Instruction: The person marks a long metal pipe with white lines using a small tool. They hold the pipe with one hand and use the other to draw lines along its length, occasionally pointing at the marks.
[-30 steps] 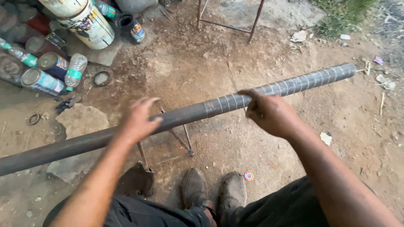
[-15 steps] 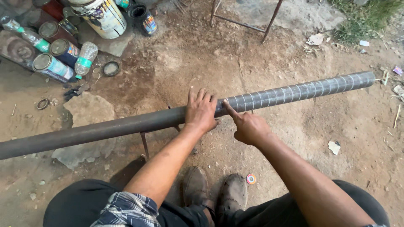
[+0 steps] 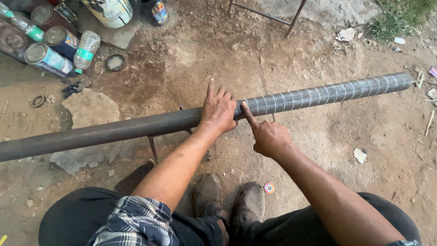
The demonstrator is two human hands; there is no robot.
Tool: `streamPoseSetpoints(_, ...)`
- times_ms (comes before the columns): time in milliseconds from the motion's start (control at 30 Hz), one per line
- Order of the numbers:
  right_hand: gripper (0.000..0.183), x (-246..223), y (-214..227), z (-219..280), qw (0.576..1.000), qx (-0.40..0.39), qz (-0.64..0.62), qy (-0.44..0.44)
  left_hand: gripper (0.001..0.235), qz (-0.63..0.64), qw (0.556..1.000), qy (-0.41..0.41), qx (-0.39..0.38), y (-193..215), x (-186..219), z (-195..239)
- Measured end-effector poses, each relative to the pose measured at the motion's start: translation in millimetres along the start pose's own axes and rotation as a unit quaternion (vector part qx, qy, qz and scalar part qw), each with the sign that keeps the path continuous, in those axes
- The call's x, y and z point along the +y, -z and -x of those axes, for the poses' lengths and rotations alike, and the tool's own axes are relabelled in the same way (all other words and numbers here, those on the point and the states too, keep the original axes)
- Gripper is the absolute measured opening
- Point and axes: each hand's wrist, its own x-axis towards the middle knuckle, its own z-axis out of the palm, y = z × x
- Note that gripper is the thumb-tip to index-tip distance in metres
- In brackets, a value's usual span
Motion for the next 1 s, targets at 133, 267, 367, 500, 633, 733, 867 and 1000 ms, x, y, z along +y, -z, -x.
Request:
streamPoseSetpoints(133, 0.121, 1, -6, -2, 1.000, 0.001, 0.002, -0.008, 0.067, -0.004, 1.000, -0.002, -0.018, 0, -1, -1)
streamPoseSetpoints(267, 0.116, 2, -12, -6, 1.000, 0.027, 0.003, -0.003, 0.066, -0.001, 1.000, 0.001, -0.020, -3, -2, -5)
streamPoseSetpoints(367, 0.114, 5, -19, -8, 0.999, 0.036, 0.005, 0.002, 0.063, 0.005, 1.000, 0.002, -0.026, -6, -1, -7)
streamPoseSetpoints(500, 0.114, 7, -21, -9, 0.999, 0.036, 0.004, -0.002, 0.055, -0.028, 0.997, -0.017, -0.063, -2, -1, -14)
streamPoseSetpoints(633, 0.112, 3, -18, -9, 1.000, 0.025, 0.001, -0.012, 0.049, 0.018, 0.994, -0.002, -0.110, 10, -12, -18)
streamPoseSetpoints(733, 0.113, 5, -17, -5, 1.000, 0.016, 0.002, -0.018, 0.060, 0.128, 0.977, 0.009, -0.168, 16, -21, -25)
streamPoseSetpoints(867, 0.111, -1, -14, -4, 1.000, 0.011, -0.005, -0.024, 0.062, 0.157, 0.961, 0.002, -0.226, 25, -37, -38)
streamPoseSetpoints(1000, 0.115, -2, -13, -6, 0.999, -0.006, -0.011, -0.030, 0.066, 0.096, 0.967, -0.029, -0.233, 24, -31, -43)
